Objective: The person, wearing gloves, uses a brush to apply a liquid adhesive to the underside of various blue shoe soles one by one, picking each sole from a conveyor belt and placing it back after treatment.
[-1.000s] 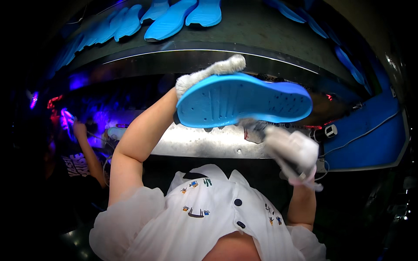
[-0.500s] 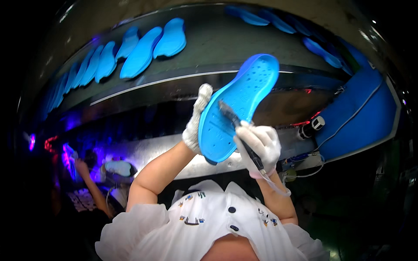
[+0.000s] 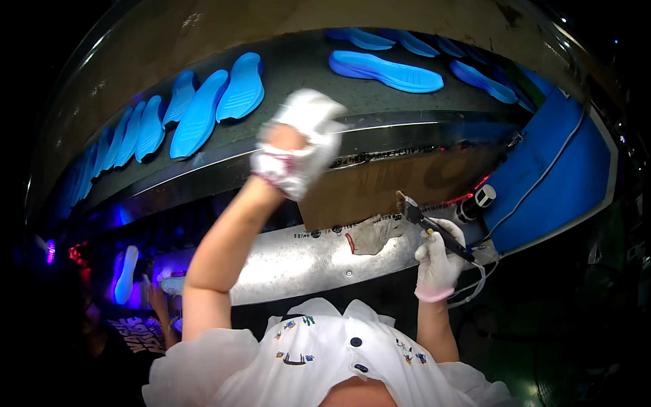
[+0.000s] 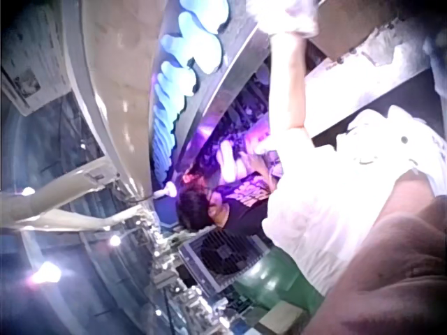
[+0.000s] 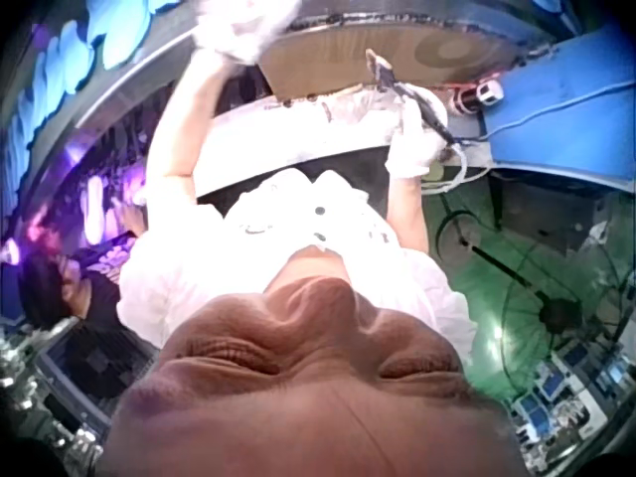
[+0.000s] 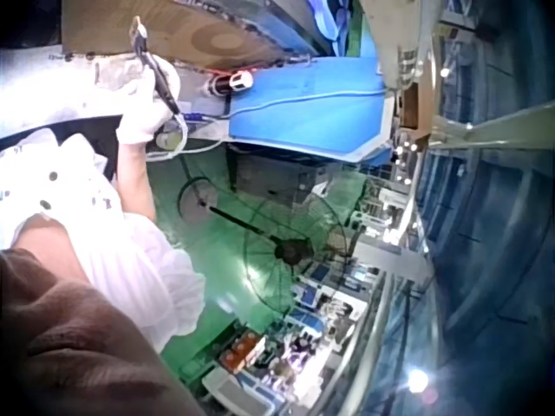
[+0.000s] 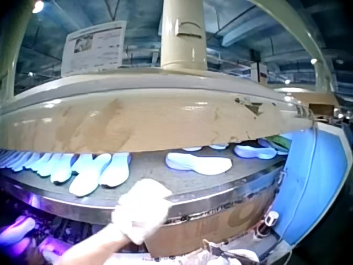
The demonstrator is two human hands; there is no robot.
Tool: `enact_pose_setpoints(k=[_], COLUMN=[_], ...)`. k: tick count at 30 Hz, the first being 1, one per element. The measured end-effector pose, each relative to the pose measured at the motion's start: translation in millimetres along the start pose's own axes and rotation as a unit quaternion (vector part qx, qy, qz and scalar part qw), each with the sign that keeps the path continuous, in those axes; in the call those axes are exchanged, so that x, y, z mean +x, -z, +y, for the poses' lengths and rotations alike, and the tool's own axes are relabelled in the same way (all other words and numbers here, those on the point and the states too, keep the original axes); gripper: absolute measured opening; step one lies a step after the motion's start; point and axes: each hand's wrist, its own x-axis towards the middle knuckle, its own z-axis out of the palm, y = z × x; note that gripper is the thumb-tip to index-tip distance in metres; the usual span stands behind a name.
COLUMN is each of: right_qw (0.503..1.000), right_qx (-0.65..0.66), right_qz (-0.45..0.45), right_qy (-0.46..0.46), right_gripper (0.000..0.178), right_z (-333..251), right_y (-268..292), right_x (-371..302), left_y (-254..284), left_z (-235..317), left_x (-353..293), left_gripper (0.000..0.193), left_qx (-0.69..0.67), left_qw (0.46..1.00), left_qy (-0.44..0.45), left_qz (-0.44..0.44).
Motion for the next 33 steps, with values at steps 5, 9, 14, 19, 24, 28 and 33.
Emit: enact_pose_setpoints(k=[5, 9, 14, 19, 24, 28, 33], right_qw=[0.994, 0.994, 0.995, 0.992, 0.978, 0.969, 0.97], right_qx=[-0.055, -0.054, -0.014, 0.047, 0.116, 0.13, 0.093], right_qz=[0.025, 0.042, 0.062, 0.032, 0.006, -0.026, -0.094], right_qy=[-0.089, -0.09, -0.071, -0.109, -0.175, -0.208, -0.205], right_gripper=[0.023, 0.018, 0.016, 0.018, 0.021, 0.022, 0.021], right_z=[19.7, 21.8, 23.7, 28.6, 24.8, 24.6, 23.8], right_y=[12.3, 3.6, -1.9, 4.1, -3.7, -10.8, -36.8], right_x=[7.8, 19.6, 30.3, 37.0, 36.6, 33.4, 30.5], left_y=[72.8, 75.6, 82.6, 104.1, 76.1, 44.0, 21.0], left_z=[-124.9, -111.3, -41.3, 1.6, 33.9, 49.0, 76.9], left_x=[-48.2, -58.3, -90.5, -155.3, -129.2, -131.4, -159.2], left_gripper=[0.037, 0.027, 0.015, 0.046, 0.098, 0.112, 0.109], left_qx=[0.295, 0.221, -0.128, 0.081, 0.929, 0.876, 0.919], left_qw=[0.867, 0.931, 0.934, 0.978, 0.031, -0.293, -0.175], left_qy=[0.354, 0.274, 0.332, 0.193, -0.331, -0.375, -0.346], left_qz=[-0.188, -0.097, 0.042, 0.014, -0.163, -0.077, -0.073])
